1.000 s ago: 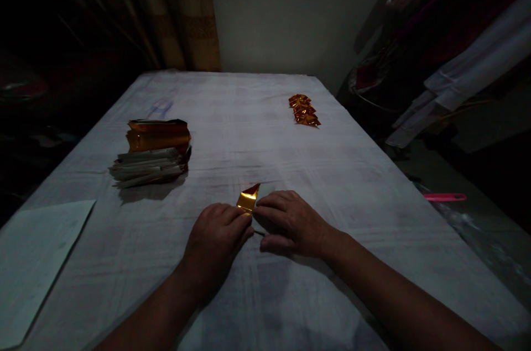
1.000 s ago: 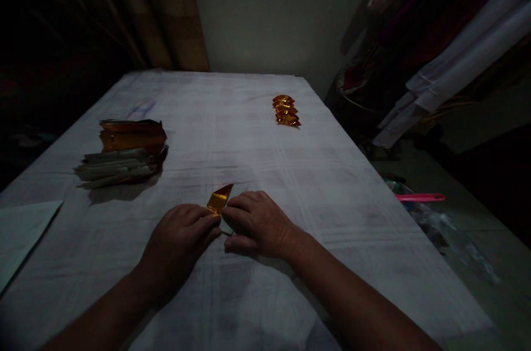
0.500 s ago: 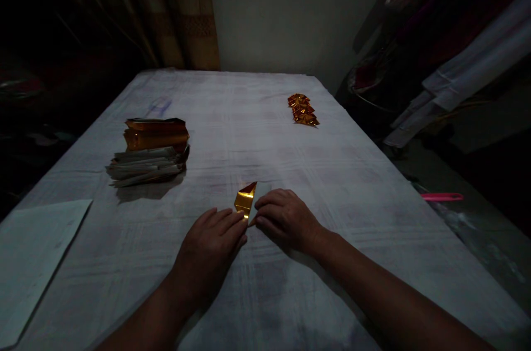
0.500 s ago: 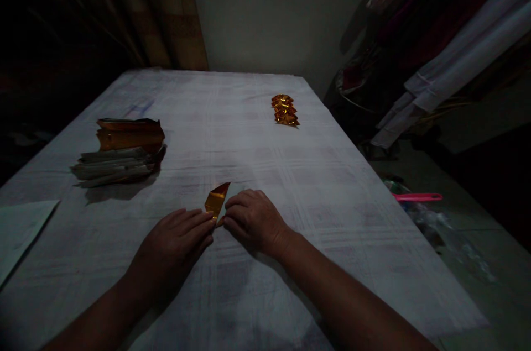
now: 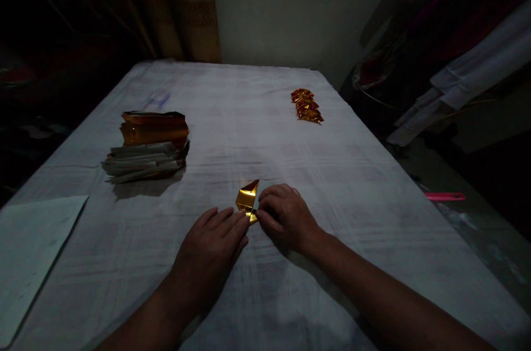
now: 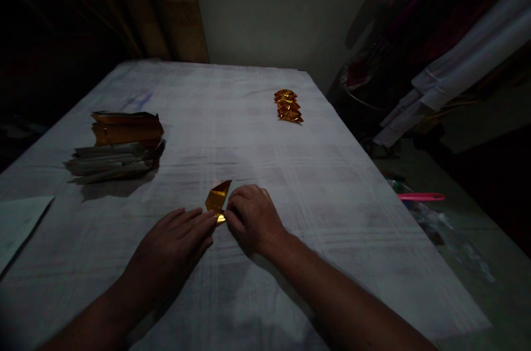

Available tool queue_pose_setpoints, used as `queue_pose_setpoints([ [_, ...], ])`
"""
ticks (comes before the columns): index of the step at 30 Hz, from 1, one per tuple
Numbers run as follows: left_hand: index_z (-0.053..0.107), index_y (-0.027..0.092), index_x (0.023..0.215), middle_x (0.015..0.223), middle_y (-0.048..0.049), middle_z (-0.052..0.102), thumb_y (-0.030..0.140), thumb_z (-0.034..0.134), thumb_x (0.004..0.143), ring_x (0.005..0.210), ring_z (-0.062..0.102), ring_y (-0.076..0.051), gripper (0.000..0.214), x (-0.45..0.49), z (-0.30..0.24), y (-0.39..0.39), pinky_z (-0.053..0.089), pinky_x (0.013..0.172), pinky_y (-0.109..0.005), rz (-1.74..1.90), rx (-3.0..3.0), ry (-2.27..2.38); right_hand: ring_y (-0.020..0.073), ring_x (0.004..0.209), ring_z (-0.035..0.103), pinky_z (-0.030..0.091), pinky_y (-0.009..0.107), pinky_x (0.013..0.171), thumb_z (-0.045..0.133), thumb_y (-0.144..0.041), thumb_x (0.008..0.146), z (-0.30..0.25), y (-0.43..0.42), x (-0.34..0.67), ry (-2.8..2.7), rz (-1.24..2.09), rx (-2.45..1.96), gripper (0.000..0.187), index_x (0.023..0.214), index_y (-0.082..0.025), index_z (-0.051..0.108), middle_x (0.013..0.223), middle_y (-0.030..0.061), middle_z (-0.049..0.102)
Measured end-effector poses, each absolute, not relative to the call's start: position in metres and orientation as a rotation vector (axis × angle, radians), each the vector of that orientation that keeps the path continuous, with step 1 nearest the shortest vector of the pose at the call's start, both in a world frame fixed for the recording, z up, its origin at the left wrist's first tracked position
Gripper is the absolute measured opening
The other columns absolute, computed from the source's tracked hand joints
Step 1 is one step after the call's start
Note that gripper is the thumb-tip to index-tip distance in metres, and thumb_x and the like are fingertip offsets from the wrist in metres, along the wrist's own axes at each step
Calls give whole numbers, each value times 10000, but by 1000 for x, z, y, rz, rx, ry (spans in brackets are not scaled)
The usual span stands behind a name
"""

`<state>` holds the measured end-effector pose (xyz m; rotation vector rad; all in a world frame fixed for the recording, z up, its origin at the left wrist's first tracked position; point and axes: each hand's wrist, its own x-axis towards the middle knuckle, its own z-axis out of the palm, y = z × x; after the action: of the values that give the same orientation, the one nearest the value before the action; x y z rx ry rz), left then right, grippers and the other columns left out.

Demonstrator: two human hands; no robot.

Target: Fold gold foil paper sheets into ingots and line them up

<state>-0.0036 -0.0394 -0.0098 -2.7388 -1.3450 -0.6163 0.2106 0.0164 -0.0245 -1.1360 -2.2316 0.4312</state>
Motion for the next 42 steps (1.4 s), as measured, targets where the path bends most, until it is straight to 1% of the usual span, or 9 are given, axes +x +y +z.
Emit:
queue_pose_setpoints([
  [6, 620, 229, 1288, 1267, -61, 711, 177, 457, 1024, 1164, 650, -283, 314, -5, -10, -43, 484, 996, -520, -535, -2774, -1322, 224, 917, 600, 416, 373, 806, 669, -181, 860, -24, 15, 209, -2227, 436, -1179, 72, 815, -217, 625, 966, 49, 694],
  [13, 647, 166, 1250, 1245, -108, 717, 98, 399, 1007, 1093, 676, -283, 354, -3, -1, -43, 488, 963, -502, -474, -2715, -1221, 248, 965, 587, 410, 385, 820, 720, -194, 818, -18, 12, 207, -2250, 452, -1227, 131, 868, -210, 600, 1028, 69, 679],
  [16, 654, 171, 1238, 1236, -101, 722, 93, 379, 1006, 1098, 673, -284, 368, -2, 0, -43, 472, 979, -508, -463, -2709, -1225, 254, 1001, 586, 408, 391, 835, 720, -206, 832, -18, 12, 207, -2257, 471, -1228, 142, 897, -219, 594, 1063, 68, 672],
  [20, 645, 203, 1255, 1250, -79, 717, 89, 399, 999, 1126, 660, -278, 373, -3, -3, -44, 453, 999, -508, -455, -2718, -1263, 250, 1044, 586, 411, 397, 870, 696, -144, 835, -19, 13, 211, -2232, 538, -1204, 170, 923, -232, 581, 1079, 51, 666],
  [25, 640, 209, 1256, 1265, -72, 711, 82, 422, 991, 1156, 648, -273, 366, -3, -5, -45, 429, 1032, -506, -492, -2732, -1301, 237, 1010, 598, 442, 399, 863, 632, -77, 836, -17, 19, 220, -2242, 636, -1117, 181, 903, -232, 567, 1045, 53, 665],
  [30, 658, 215, 1220, 1217, -66, 731, 120, 457, 994, 1122, 664, -278, 318, -3, -5, -41, 445, 1016, -510, -535, -2732, -1280, 232, 1009, 612, 487, 407, 877, 579, -86, 863, -17, 23, 228, -2190, 667, -1023, 160, 920, -236, 579, 1048, 66, 670],
  [33, 671, 224, 1176, 1187, -60, 739, 144, 495, 987, 1127, 665, -277, 270, -3, -3, -39, 443, 1031, -518, -589, -2739, -1295, 220, 988, 638, 508, 390, 860, 529, -93, 884, -21, 23, 232, -2085, 587, -1003, 161, 909, -242, 583, 1031, 62, 687],
  [38, 676, 209, 977, 1154, -67, 748, 171, 542, 971, 1119, 667, -293, 140, -4, 0, -36, 443, 1033, -565, -626, -2730, -1342, 263, 940, 659, 512, 422, 830, 548, -181, 885, -27, 24, 238, -1961, 350, -1268, 131, 967, -227, 639, 975, 86, 719],
  [42, 663, 215, 959, 1126, -53, 756, 217, 585, 959, 1092, 669, -287, 78, -2, 2, -33, 434, 1049, -568, -633, -2730, -1386, 257, 900, 673, 511, 409, 815, 512, -200, 901, -25, 16, 238, -2015, 367, -1377, 198, 1005, -229, 678, 947, 79, 741],
])
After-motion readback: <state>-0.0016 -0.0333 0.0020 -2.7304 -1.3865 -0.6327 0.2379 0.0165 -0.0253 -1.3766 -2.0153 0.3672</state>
